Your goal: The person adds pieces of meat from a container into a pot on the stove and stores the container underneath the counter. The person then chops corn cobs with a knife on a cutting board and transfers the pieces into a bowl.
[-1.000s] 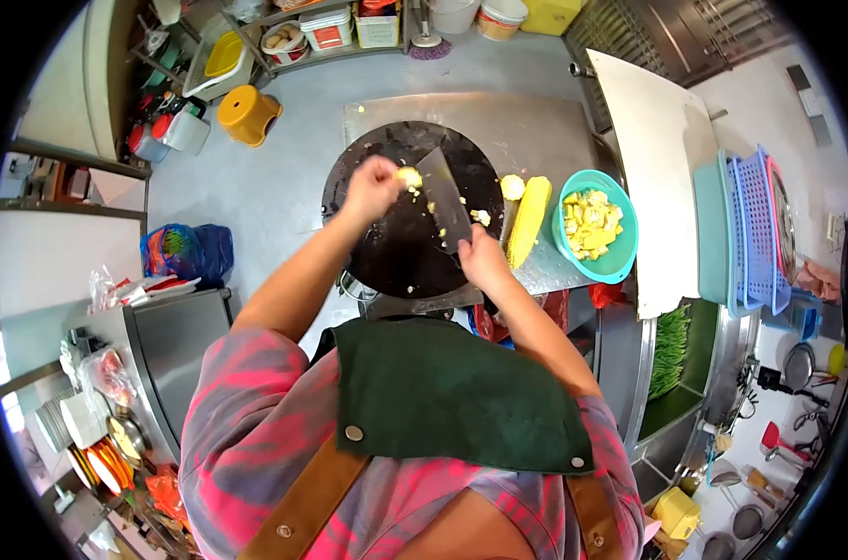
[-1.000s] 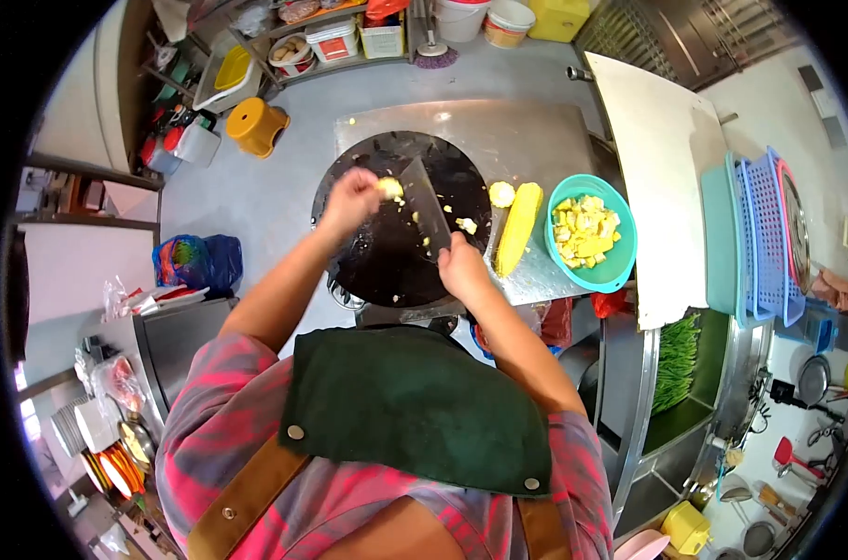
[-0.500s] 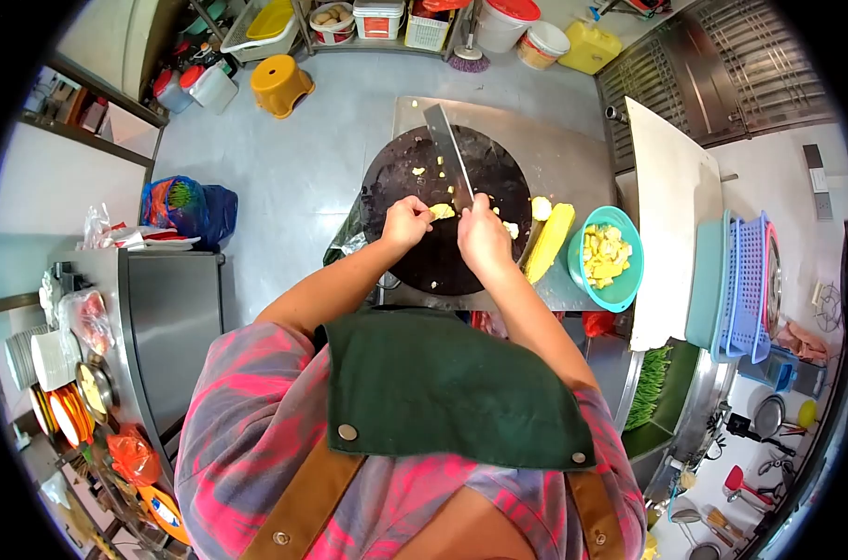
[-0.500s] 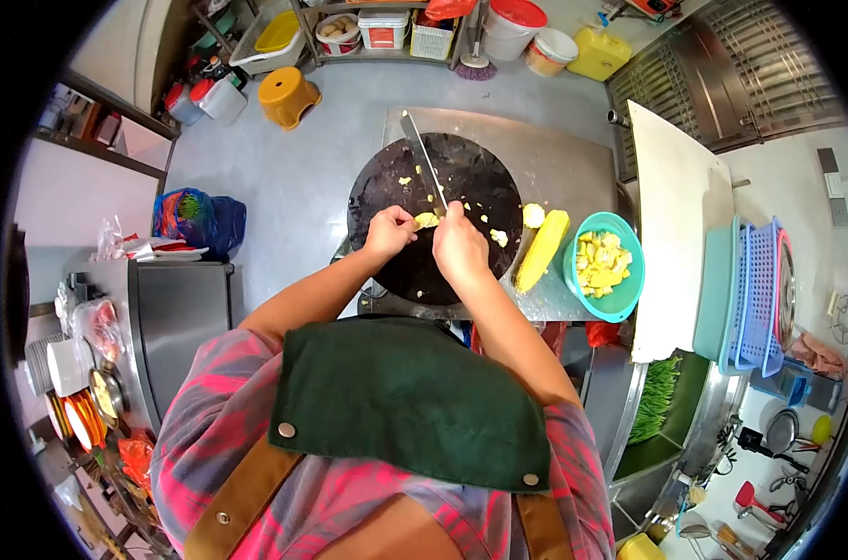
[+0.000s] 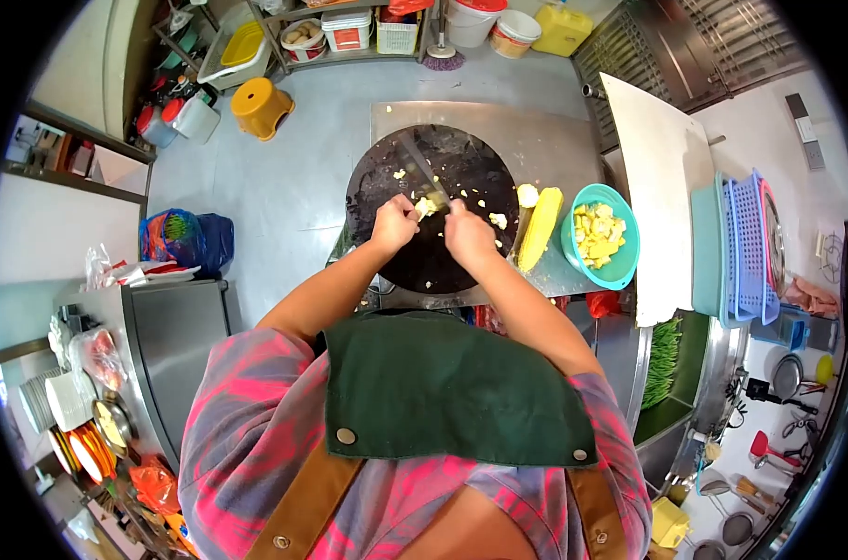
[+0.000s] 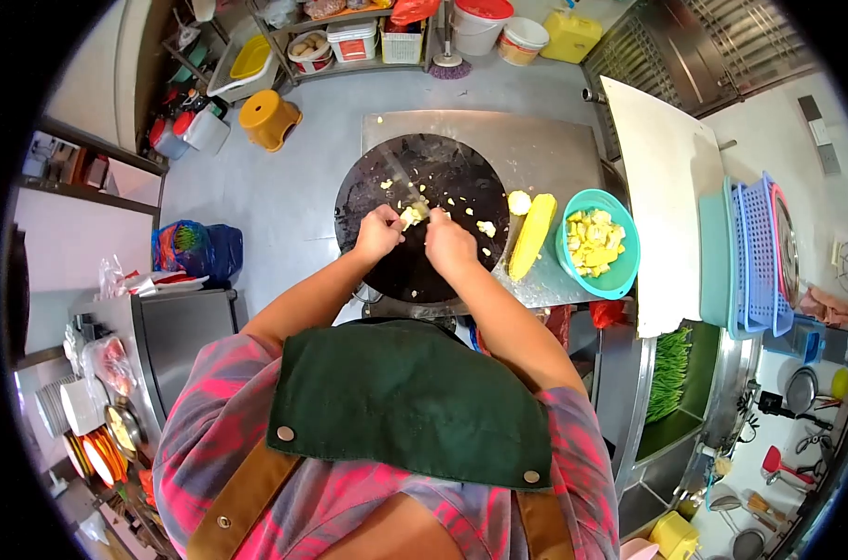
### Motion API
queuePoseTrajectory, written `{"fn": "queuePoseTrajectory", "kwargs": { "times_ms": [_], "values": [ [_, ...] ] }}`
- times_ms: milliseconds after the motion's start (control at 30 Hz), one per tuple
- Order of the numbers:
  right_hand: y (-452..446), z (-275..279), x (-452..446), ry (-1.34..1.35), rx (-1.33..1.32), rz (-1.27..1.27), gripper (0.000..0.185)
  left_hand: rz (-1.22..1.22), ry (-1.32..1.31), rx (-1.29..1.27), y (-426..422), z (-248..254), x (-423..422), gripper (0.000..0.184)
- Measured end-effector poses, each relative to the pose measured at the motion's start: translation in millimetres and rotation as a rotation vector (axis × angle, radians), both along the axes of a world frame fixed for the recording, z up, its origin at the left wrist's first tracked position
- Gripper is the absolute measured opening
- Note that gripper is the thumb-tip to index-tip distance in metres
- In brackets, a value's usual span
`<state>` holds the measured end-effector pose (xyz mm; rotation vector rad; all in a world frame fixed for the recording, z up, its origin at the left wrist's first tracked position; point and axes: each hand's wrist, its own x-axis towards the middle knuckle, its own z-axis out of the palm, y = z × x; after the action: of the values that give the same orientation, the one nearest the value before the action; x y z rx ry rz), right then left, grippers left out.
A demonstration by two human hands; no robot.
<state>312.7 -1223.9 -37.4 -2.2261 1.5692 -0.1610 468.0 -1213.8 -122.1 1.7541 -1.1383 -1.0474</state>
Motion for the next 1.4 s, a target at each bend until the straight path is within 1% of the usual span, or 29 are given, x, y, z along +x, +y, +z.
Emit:
{"fn": "queuePoseTrajectory", "kwargs": {
  "times_ms": [33,67,100,133,200,233,267,333,367,400,467,533,567,600,633,667,700,733,767,800,867,967,1067,1100,1167,1267,1333,1400],
  "values": [
    [0.4,11.1,-7.0,-0.052,-0.002,-0.113,0.019,-0.123,-0.180,0.055,-3.4,6.9,3.9,0.019],
    [2.7,25.1,-16.0,-0.054,-0.066,-0.195,0.019,-0.137,-0.326,-0.037,-1.6,13.7,6.4,0.025],
    [2.2,28.0,-32.3,-0.100,-0.071,-0.234,0.019,-0.154,-0.470,-0.131,-0.4,39.5,8.9,0.032],
    [4.0,30.9,-47.3,-0.059,-0.099,-0.276,0.018,-0.172,-0.611,-0.235,-3.4,53.3,9.4,0.039],
    [13.4,32.0,-78.3,0.062,-0.093,-0.355,0.016,-0.114,-0.703,-0.185,-23.8,26.6,12.5,0.061],
    [18.9,26.5,-93.8,0.115,-0.072,-0.366,0.016,-0.203,-0.737,-0.072,-32.6,17.9,11.3,0.076],
    [24.4,19.5,-104.6,0.166,-0.051,-0.378,0.015,-0.313,-0.757,-0.123,-33.4,9.1,5.6,0.076],
    [37.3,8.9,-107.5,0.202,-0.027,-0.342,0.014,-0.535,-0.798,-0.229,-33.7,6.6,-8.8,0.076],
    [44.3,1.9,-106.2,0.218,-0.015,-0.325,0.014,-0.635,-0.713,-0.257,-29.8,5.8,-18.0,0.076],
    [51.7,-10.1,-100.4,0.188,-0.035,-0.298,0.012,-0.664,-0.597,-0.291,-25.5,7.6,-25.1,0.069],
    [60.0,-15.0,-78.4,0.127,-0.038,-0.271,0.010,-0.696,-0.449,-0.290,-24.6,13.6,-30.6,0.065],
    [63.2,-12.2,-62.6,0.112,0.020,-0.250,0.009,-0.634,-0.252,-0.327,-34.0,10.2,-20.9,0.054],
    [65.7,-11.6,-60.0,0.074,0.026,-0.283,0.009,-0.580,-0.229,-0.416,-42.1,9.6,-11.7,0.045],
    [68.9,-8.0,-60.6,0.053,0.007,-0.336,0.010,-0.497,-0.260,-0.505,-54.0,13.3,-0.6,0.035],
    [72.8,-2.0,-64.5,0.034,-0.010,-0.387,0.010,-0.414,-0.344,-0.603,-69.7,22.1,12.8,0.026],
    [77.6,4.0,-69.9,0.018,-0.026,-0.436,0.011,-0.318,-0.381,-0.669,-91.6,14.2,29.7,0.022],
    [82.0,9.5,-78.5,0.008,0.002,-0.469,0.014,-0.209,-0.313,-0.579,-114.9,0.2,48.6,0.021],
    [86.4,11.4,-84.8,0.049,0.036,-0.509,0.016,-0.068,-0.154,-0.298,-135.9,1.7,65.4,0.021],
    [91.1,10.9,-89.7,0.062,0.061,-0.548,0.019,0.025,-0.348,-0.249,-162.9,-16.3,88.2,0.022],
    [95.4,10.2,-91.7,0.074,0.042,-0.562,0.020,0.023,-0.369,-0.173,-182.5,-27.0,108.1,0.024],
    [101.3,13.5,-89.6,0.052,0.134,-0.646,0.020,0.018,-0.401,-0.016,-208.9,-44.2,133.4,0.027],
    [121.3,-27.4,-96.8,-0.376,-0.015,-0.642,0.018,-0.077,-0.579,-0.030,-231.8,-67.3,139.6,0.029],
    [135.5,-31.9,-91.5,-0.856,0.447,-0.985,0.013,-0.306,-0.815,-0.186,-245.3,-71.5,132.2,0.027],
    [142.2,-37.8,-89.4,-0.932,0.450,-1.013,0.012,-0.323,-0.802,-0.132,-249.8,-72.3,129.9,0.026],
    [151.4,-42.3,-87.7,-1.007,0.499,-1.059,0.011,-0.349,-0.780,-0.027,-259.4,-67.4,127.5,0.026],
    [160.1,-58.1,-82.6,-1.112,0.547,-1.116,0.011,-0.286,-0.902,0.051,-255.4,-45.6,115.0,0.025],
    [158.0,-60.7,-74.3,-1.153,0.587,-1.185,0.011,-0.303,-0.903,0.064,-246.0,-25.1,112.7,0.023],
    [148.7,-57.6,-64.7,-1.130,0.602,-1.172,0.014,-0.319,-0.890,0.053,-236.6,-16.9,115.5,0.020]
  ]
}}
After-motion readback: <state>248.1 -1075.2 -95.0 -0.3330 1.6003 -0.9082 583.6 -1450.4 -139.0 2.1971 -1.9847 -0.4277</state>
